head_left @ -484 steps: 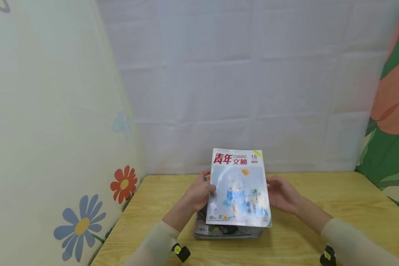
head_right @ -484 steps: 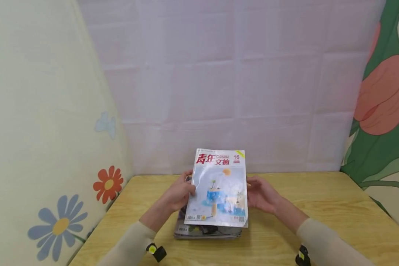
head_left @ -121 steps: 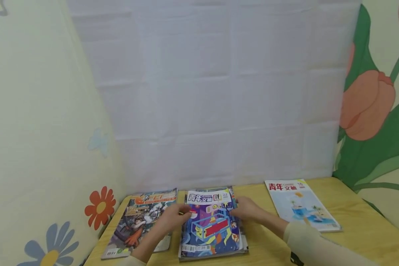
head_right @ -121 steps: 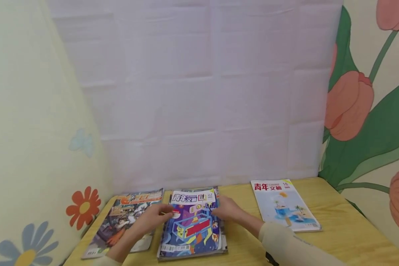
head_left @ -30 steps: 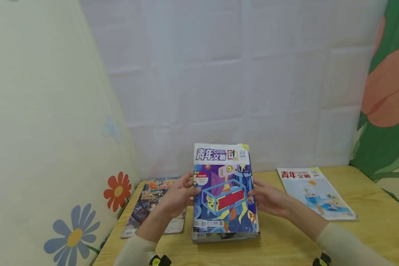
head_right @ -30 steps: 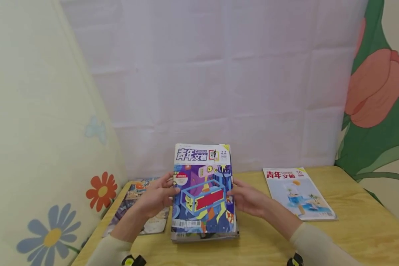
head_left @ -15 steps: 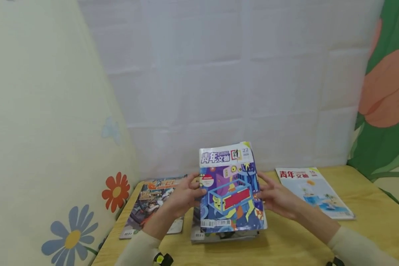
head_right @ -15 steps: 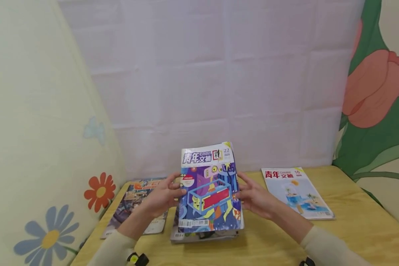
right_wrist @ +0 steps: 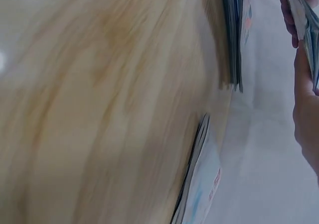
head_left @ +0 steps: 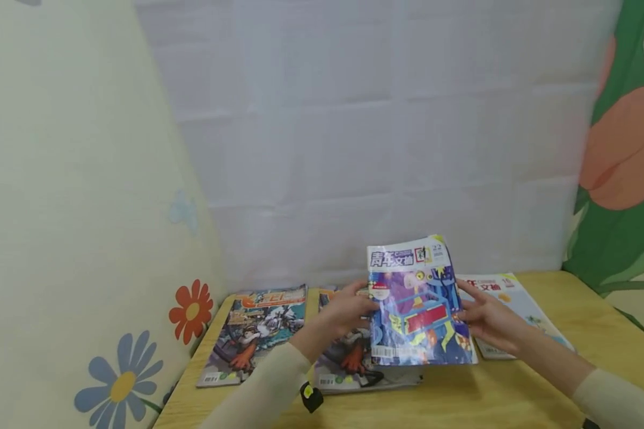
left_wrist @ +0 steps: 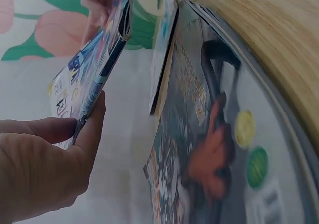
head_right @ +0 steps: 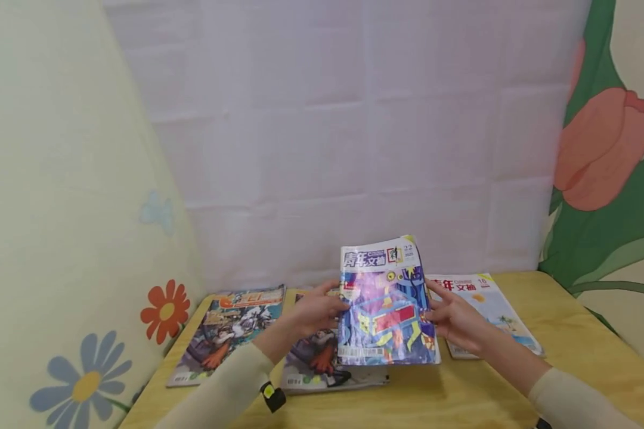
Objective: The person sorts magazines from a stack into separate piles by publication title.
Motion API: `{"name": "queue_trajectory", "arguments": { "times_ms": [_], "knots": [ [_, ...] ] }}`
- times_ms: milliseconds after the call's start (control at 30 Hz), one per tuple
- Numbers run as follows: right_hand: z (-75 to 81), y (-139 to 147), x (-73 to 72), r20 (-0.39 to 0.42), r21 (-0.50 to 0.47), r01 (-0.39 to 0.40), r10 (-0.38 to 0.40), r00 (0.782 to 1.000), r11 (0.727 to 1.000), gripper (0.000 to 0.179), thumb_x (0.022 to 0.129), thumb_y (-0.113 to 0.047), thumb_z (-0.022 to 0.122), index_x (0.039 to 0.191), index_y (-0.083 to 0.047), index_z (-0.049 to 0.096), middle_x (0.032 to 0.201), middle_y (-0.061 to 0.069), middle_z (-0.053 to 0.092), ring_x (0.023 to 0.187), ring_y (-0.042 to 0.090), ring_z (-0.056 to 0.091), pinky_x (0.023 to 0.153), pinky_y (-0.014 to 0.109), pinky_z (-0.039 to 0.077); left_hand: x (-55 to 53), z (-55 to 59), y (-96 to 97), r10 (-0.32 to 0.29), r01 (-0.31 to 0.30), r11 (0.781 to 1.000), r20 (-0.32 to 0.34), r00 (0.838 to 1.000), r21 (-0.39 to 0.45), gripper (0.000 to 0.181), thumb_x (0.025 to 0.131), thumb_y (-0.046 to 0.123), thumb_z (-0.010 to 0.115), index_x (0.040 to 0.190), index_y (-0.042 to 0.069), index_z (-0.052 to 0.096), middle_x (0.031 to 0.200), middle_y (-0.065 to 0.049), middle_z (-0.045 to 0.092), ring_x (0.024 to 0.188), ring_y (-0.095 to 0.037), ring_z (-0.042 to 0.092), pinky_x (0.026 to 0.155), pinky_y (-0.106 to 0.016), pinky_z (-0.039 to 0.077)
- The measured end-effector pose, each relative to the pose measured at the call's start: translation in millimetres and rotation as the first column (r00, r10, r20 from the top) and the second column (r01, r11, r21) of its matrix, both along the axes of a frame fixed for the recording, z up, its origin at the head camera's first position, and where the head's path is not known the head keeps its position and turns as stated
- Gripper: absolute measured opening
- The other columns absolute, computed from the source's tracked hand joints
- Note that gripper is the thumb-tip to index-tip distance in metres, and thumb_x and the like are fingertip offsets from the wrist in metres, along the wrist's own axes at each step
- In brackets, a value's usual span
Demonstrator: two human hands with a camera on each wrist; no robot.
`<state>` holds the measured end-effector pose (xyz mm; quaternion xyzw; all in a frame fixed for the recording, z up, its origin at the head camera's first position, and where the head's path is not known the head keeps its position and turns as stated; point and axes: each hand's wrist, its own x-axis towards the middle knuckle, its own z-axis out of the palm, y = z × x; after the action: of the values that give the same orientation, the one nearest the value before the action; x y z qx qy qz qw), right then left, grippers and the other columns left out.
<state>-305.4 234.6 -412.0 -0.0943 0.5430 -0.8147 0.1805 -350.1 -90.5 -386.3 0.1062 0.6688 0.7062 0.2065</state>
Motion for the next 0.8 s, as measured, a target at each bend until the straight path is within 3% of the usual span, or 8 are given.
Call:
{"name": "queue_trajectory", "arguments": {
  "times_ms": [167,300,433,633,800],
  "knots": [
    [-5.3,28.2,4.9,0.035,0.016,0.034,-0.034,0.999,0.999,0.092,0.098,0.011,0.049,0.164,-0.02,-0.007,0.146,0.015,0.042,0.119,0.03,0.059,0.103,0.052,0.046,0.4,-7.0,24.5,0.009,-0.008,0.997,0.01,1.0,-0.075,0.06,0.089,-0.005,0.066,0.146,0.002,0.046,0.103,-0.017,0.07,0.086,-0.026,0.069,0.067,-0.037,0.058],
    [-5.2,52.7,5.5,0.004,0.011,-0.001,0.001,1.0,1.0,0.094,0.098,0.011,0.05,0.161,-0.015,-0.014,0.132,0.002,0.057,0.117,0.028,0.061,0.103,0.051,0.046,0.3,-9.8,41.2,-0.045,0.047,0.997,0.027,0.999,-0.062,0.062,0.09,-0.007,0.066,0.148,0.002,0.046,0.104,-0.018,0.071,0.09,-0.03,0.071,0.072,-0.043,0.06],
    [-3.9,76.3,2.6,-0.023,0.046,-0.008,0.009,1.0,0.999,0.095,0.097,0.012,0.05,0.159,-0.011,-0.018,0.123,-0.006,0.063,0.114,0.026,0.063,0.1,0.05,0.049,-1.7,-11.0,65.8,-0.078,0.079,0.997,0.058,0.995,-0.016,0.064,0.09,-0.012,0.065,0.149,0.002,0.046,0.105,-0.019,0.071,0.096,-0.036,0.071,0.08,-0.049,0.059],
    [-11.1,104.1,-4.0,-0.034,0.171,0.057,-0.052,0.998,0.984,0.093,0.097,0.011,0.05,0.158,-0.006,-0.017,0.119,-0.005,0.063,0.109,0.024,0.065,0.094,0.047,0.054,2.3,-17.2,104.4,0.005,-0.009,0.999,0.1,0.995,0.047,0.064,0.085,-0.018,0.066,0.144,0.003,0.052,0.096,-0.022,0.071,0.091,-0.038,0.072,0.075,-0.048,0.06],
    [-24.5,125.7,-7.1,-0.05,0.242,0.059,-0.048,0.998,0.969,0.091,0.098,0.009,0.05,0.156,-0.001,-0.019,0.12,-0.004,0.062,0.107,0.024,0.065,0.092,0.048,0.054,1.8,-25.7,132.3,0.072,-0.083,0.993,0.136,0.988,0.079,0.063,0.082,-0.021,0.067,0.139,0.003,0.056,0.094,-0.023,0.071,0.089,-0.04,0.072,0.072,-0.048,0.061]
  ]
}}
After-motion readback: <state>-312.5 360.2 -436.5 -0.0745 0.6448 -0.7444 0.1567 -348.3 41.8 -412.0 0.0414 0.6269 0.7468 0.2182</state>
